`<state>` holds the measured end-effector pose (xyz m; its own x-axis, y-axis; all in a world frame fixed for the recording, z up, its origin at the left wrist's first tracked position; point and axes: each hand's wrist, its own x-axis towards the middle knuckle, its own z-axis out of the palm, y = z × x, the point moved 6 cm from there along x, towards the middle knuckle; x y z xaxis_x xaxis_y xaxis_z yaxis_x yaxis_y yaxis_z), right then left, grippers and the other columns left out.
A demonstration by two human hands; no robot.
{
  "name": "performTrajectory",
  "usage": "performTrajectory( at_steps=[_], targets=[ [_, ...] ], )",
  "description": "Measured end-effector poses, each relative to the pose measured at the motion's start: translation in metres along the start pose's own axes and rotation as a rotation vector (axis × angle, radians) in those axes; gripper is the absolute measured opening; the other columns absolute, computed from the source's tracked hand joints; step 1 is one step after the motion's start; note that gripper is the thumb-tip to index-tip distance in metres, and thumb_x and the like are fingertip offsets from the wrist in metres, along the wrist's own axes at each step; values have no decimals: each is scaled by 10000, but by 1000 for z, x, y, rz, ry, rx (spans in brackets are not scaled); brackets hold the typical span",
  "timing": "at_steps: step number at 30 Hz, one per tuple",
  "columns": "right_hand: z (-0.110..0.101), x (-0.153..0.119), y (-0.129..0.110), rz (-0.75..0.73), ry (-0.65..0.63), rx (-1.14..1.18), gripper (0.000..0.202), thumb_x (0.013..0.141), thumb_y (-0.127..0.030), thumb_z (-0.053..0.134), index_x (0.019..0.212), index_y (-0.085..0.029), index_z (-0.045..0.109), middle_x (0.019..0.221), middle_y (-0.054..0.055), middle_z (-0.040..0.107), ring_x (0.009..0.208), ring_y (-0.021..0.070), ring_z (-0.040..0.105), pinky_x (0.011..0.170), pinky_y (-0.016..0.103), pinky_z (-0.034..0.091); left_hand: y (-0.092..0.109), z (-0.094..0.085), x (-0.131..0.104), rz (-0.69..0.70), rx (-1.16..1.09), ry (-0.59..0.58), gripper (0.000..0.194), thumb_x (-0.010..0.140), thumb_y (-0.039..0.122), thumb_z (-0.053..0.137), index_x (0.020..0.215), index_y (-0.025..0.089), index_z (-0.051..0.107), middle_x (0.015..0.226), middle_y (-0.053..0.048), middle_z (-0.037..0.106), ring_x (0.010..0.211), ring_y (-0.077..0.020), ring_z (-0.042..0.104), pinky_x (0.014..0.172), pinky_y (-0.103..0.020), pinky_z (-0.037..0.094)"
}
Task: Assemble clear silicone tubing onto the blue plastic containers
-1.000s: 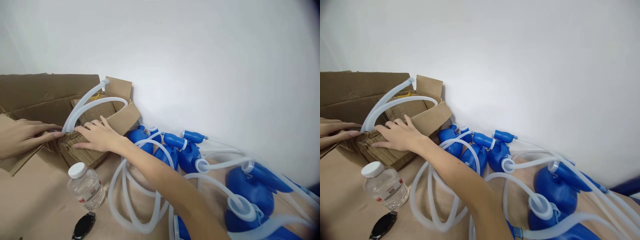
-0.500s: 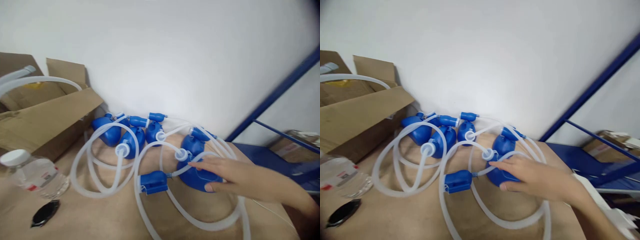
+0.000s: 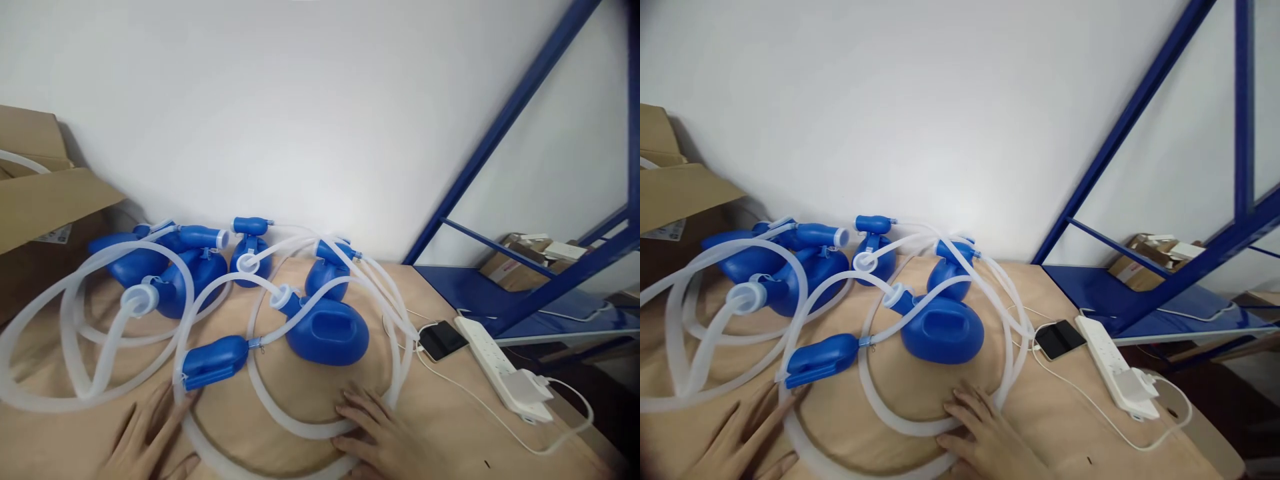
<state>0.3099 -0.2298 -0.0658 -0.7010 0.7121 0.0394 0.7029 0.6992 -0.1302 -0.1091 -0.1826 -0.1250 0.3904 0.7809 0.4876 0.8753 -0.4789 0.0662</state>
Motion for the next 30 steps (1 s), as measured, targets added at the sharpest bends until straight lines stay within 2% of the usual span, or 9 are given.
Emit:
performTrajectory(
  at_steps=[5, 11, 17, 20, 22, 24, 26, 28, 30],
  targets=[
    [-8, -9, 34, 105, 165, -66, 402, 895, -77, 649, 1187, -330, 761, 1333, 25, 745, 1333, 316, 640, 1232, 601, 409, 21, -7, 43, 131, -69, 71, 584, 946, 484, 610, 1521, 422, 535, 1670, -88, 407, 1306, -422, 634, 926, -565, 650],
    [-13, -21, 91, 281, 50, -2, 451, 910, -73, 552, 1212, -342, 751, 1396, 34, 707, 1414, 332, 572, 1220, 684, 376, 36, -21, 65, 373, -120, 53, 502, 995, 380, 622, 1492, 419, 572, 1407, -41, 685, 1076, -231, 759, 856, -286, 671],
    [-20, -31, 128, 438, 46, -29, 419, 859, -38, 513, 1107, -251, 774, 1480, 108, 641, 1510, 393, 444, 1218, 792, 234, 40, -8, 81, 419, -143, 108, 341, 1026, 219, 507, 1280, 326, 708, 1237, -67, 765, 917, -213, 781, 763, -288, 640],
    [-26, -36, 121, 473, -12, 138, 403, 895, -184, 622, 1279, -253, 718, 1598, 115, 525, 1578, 374, 325, 1248, 713, 277, 44, -12, 102, 378, -237, 64, 298, 997, 197, 537, 1250, 269, 676, 1205, -89, 764, 951, -219, 776, 797, -299, 627],
    [-38, -36, 107, 451, -11, 261, 538, 887, -341, 725, 1414, -273, 640, 1652, 119, 449, 1592, 361, 296, 1251, 639, 341, 47, -21, 118, 351, -292, 54, 336, 978, 209, 569, 1304, 258, 631, 1171, -93, 763, 975, -231, 769, 823, -313, 622],
    [-56, -30, 92, 451, 58, 346, 521, 907, -424, 734, 1406, -304, 642, 1595, 112, 518, 1505, 336, 459, 1203, 549, 455, 49, -28, 133, 355, -320, 20, 433, 957, 254, 606, 1388, 250, 581, 1210, -115, 744, 1050, -266, 749, 875, -352, 617],
    [-76, -17, 81, 524, 214, 363, 293, 1009, -404, 606, 1265, -307, 711, 1337, 94, 701, 1216, 275, 695, 1054, 454, 587, 51, -28, 143, 368, -344, -23, 519, 942, 325, 621, 1449, 244, 545, 1314, -146, 701, 1148, -313, 712, 957, -421, 598],
    [-93, 6, 68, 504, 358, 297, 259, 1055, -374, 523, 1169, -274, 734, 1135, 90, 746, 1050, 258, 731, 931, 425, 625, 51, -21, 146, 357, -368, -62, 548, 942, 398, 608, 1465, 249, 541, 1401, -154, 658, 1219, -338, 680, 1013, -458, 577],
    [-104, 38, 54, 375, 451, 156, 256, 1050, -345, 533, 1176, -253, 735, 1161, 110, 730, 1096, 286, 702, 955, 478, 604, 49, -9, 143, 330, -403, -87, 536, 955, 447, 578, 1456, 257, 555, 1429, -142, 653, 1248, -335, 674, 1031, -443, 576]
  ],
)
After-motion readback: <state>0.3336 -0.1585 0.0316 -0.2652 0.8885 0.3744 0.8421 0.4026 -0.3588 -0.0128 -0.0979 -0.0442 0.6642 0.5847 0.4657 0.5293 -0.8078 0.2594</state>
